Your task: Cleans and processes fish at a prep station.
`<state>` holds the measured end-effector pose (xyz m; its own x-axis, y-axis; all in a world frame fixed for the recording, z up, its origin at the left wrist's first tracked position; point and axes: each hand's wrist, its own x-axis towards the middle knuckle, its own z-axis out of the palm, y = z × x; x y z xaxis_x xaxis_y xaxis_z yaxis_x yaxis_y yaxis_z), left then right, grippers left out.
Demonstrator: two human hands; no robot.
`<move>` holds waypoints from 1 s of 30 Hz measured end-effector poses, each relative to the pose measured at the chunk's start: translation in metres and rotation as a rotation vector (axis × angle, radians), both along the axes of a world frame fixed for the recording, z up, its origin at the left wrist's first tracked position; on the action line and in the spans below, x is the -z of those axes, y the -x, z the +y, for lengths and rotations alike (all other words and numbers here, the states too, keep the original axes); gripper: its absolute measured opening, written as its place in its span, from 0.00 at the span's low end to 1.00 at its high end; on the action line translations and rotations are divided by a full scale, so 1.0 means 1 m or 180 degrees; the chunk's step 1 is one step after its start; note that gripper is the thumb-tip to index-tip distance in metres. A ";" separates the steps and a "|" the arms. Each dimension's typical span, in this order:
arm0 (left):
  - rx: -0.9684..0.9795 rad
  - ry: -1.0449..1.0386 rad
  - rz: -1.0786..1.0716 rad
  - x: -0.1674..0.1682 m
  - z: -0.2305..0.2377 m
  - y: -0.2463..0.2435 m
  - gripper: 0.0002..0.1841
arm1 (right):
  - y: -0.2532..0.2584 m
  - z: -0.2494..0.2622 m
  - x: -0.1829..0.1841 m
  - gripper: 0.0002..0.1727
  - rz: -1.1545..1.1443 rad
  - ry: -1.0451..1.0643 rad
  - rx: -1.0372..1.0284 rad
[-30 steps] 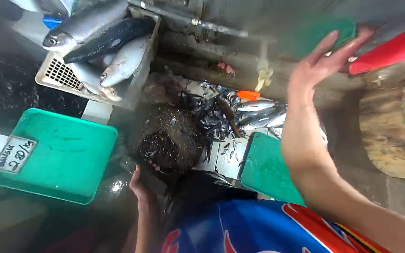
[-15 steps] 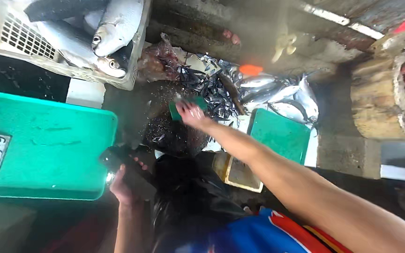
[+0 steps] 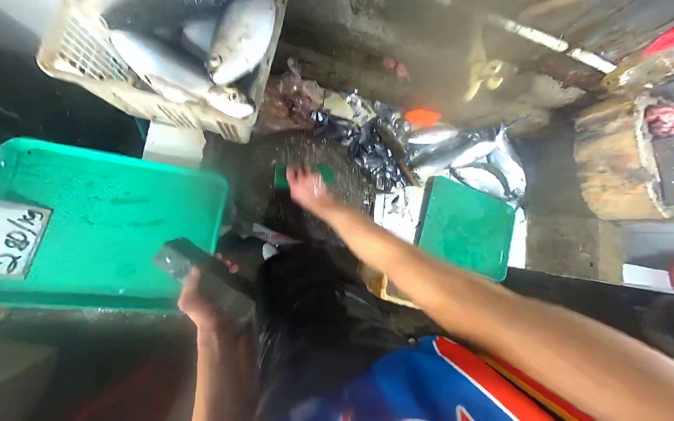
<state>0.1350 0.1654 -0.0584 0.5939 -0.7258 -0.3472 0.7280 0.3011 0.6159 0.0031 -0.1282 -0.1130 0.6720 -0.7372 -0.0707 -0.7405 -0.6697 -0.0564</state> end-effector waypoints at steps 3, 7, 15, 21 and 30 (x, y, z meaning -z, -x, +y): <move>0.0019 -0.0077 0.0047 -0.005 0.009 0.003 0.19 | -0.035 -0.099 -0.052 0.20 0.0259 -0.0396 0.0993; 0.0033 0.0298 0.0238 -0.005 0.012 0.003 0.26 | -0.016 -0.012 -0.066 0.29 -0.0024 -0.0353 0.0187; 0.0197 -0.0127 0.0186 0.002 0.010 0.026 0.24 | -0.034 -0.132 -0.042 0.25 0.0353 -0.0536 0.0669; 0.0494 -0.1204 -0.0693 -0.007 -0.026 0.048 0.29 | 0.128 -0.194 -0.089 0.27 0.0434 -0.0509 0.1781; 0.1593 -0.2191 -0.2822 0.001 -0.210 0.099 0.54 | 0.318 -0.191 0.018 0.31 -0.0798 -0.1165 0.2458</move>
<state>0.0360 -0.0447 -0.0591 0.5280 -0.7665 -0.3657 -0.0816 -0.4744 0.8765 -0.3150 -0.3194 -0.1310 0.0244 -0.9510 -0.3081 -0.9151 0.1029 -0.3899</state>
